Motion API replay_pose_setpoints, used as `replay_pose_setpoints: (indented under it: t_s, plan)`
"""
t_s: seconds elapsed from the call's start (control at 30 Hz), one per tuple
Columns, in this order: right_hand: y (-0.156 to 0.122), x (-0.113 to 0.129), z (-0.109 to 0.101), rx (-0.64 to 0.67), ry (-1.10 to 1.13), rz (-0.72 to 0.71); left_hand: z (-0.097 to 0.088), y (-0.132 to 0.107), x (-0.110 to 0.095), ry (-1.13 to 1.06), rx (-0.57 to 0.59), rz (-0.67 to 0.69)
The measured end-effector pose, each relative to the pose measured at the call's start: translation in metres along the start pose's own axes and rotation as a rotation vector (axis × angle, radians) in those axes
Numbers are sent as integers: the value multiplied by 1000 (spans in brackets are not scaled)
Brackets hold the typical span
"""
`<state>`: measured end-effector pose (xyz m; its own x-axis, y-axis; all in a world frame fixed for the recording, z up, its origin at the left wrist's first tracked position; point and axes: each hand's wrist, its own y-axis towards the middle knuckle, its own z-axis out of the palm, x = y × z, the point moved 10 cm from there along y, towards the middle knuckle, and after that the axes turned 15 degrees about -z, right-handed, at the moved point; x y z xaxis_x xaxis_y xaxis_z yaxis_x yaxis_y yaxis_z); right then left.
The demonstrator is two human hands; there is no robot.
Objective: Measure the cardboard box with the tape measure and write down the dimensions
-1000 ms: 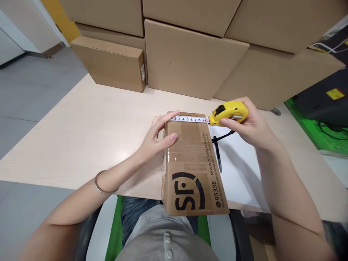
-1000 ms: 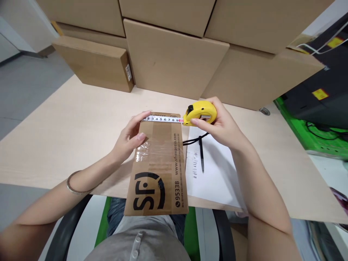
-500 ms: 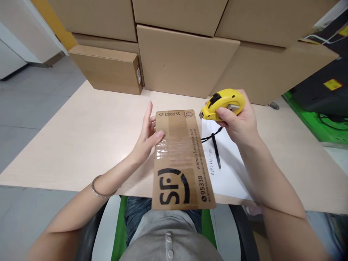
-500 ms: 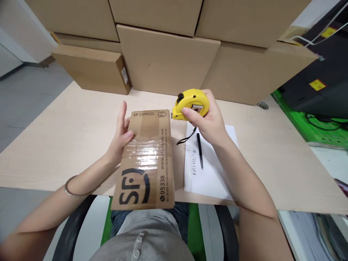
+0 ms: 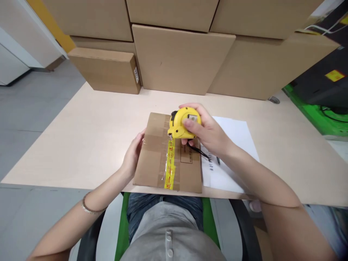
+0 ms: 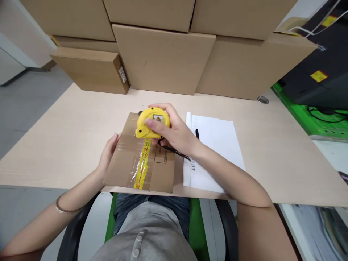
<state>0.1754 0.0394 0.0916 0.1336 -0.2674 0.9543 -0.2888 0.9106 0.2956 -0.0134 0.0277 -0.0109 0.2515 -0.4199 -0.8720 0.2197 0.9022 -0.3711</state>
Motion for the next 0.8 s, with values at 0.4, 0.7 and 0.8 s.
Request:
replay_pose_setpoints:
  t_s: [0.4,0.7,0.8]
  plan:
    - [0,13,13,190,-874,-329,22,-4,-2,17,36,-70]
    - [-62,-5,-146,23,-1463,452,16,-1,5,39,5,-61]
    - [-103,-46,-150,328,-1479,777,15,-2,6,24,-10,-79]
